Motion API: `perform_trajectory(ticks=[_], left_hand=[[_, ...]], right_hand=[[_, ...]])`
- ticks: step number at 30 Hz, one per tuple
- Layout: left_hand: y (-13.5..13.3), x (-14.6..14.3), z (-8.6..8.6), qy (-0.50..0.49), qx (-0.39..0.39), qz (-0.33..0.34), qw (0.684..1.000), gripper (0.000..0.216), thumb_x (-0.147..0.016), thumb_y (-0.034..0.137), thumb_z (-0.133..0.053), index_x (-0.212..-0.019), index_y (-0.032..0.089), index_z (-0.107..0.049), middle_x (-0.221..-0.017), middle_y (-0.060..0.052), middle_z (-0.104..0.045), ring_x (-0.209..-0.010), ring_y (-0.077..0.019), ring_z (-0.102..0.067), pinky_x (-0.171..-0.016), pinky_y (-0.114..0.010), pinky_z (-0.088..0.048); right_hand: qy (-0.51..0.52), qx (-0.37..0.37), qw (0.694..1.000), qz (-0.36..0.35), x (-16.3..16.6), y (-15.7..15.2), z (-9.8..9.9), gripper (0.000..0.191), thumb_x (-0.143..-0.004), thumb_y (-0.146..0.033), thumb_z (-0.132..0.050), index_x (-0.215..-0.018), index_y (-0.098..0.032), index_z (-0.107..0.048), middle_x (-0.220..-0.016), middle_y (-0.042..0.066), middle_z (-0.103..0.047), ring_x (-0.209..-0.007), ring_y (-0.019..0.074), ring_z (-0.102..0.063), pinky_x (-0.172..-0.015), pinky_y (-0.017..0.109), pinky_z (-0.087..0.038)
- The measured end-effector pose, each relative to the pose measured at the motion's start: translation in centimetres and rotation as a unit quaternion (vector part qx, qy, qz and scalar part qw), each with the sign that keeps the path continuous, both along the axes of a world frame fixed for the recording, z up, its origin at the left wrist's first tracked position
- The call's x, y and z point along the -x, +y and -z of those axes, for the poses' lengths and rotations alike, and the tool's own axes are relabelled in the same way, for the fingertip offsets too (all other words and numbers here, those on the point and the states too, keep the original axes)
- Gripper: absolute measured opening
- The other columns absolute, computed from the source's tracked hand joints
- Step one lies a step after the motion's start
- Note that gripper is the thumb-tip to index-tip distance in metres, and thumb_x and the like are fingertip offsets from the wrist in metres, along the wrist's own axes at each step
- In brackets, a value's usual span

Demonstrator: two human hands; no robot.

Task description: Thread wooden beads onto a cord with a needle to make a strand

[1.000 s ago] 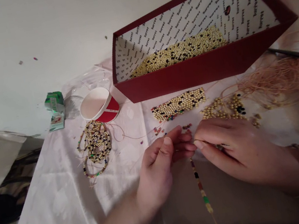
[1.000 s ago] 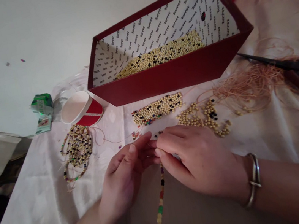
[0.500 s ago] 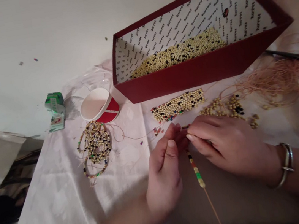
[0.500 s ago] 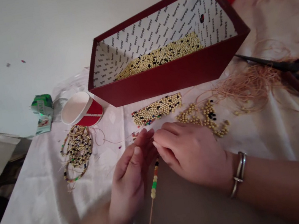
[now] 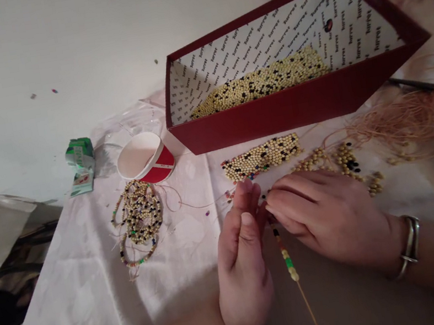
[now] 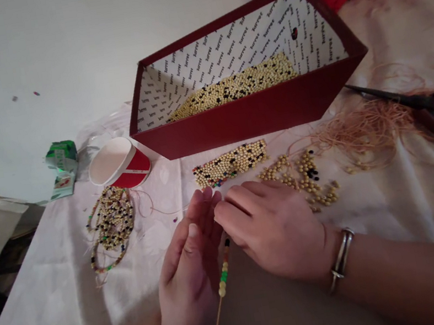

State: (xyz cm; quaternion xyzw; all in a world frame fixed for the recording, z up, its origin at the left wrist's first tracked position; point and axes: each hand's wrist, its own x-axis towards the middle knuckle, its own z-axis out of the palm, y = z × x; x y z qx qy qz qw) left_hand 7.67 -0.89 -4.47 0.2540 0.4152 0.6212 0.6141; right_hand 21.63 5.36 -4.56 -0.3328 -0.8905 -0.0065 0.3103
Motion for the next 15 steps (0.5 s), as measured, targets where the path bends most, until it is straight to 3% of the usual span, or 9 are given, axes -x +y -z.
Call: perform_trajectory(ticks=[10,15], left_hand=[[-0.06,-0.24,-0.21,-0.052,0.0,-0.016,0.999,0.029,-0.095,0.026,-0.054,-0.122,0.029,-0.066,-0.144,-0.002,-0.052,-0.134,-0.0202,-0.045,-0.112,-0.034,-0.038],[0.36,-0.09,-0.34,-0.076,-0.008,-0.012,0.997,0.028,-0.095,0.021,-0.052,-0.117,0.026,-0.069,-0.129,-0.005,-0.065,-0.126,-0.0207,-0.054,-0.108,-0.036,-0.043]], right_hand=[[0.019,-0.025,0.999,-0.007,0.17,0.44,-0.11,0.023,-0.093,-0.018,-0.048,-0.075,-0.017,-0.062,-0.074,0.006,-0.063,-0.068,0.0222,-0.057,-0.063,0.036,-0.039],[0.027,-0.033,0.999,-0.008,0.14,0.52,-0.21,0.025,-0.094,-0.017,-0.047,-0.075,-0.017,-0.063,-0.075,0.006,-0.065,-0.068,0.021,-0.057,-0.063,0.035,-0.041]])
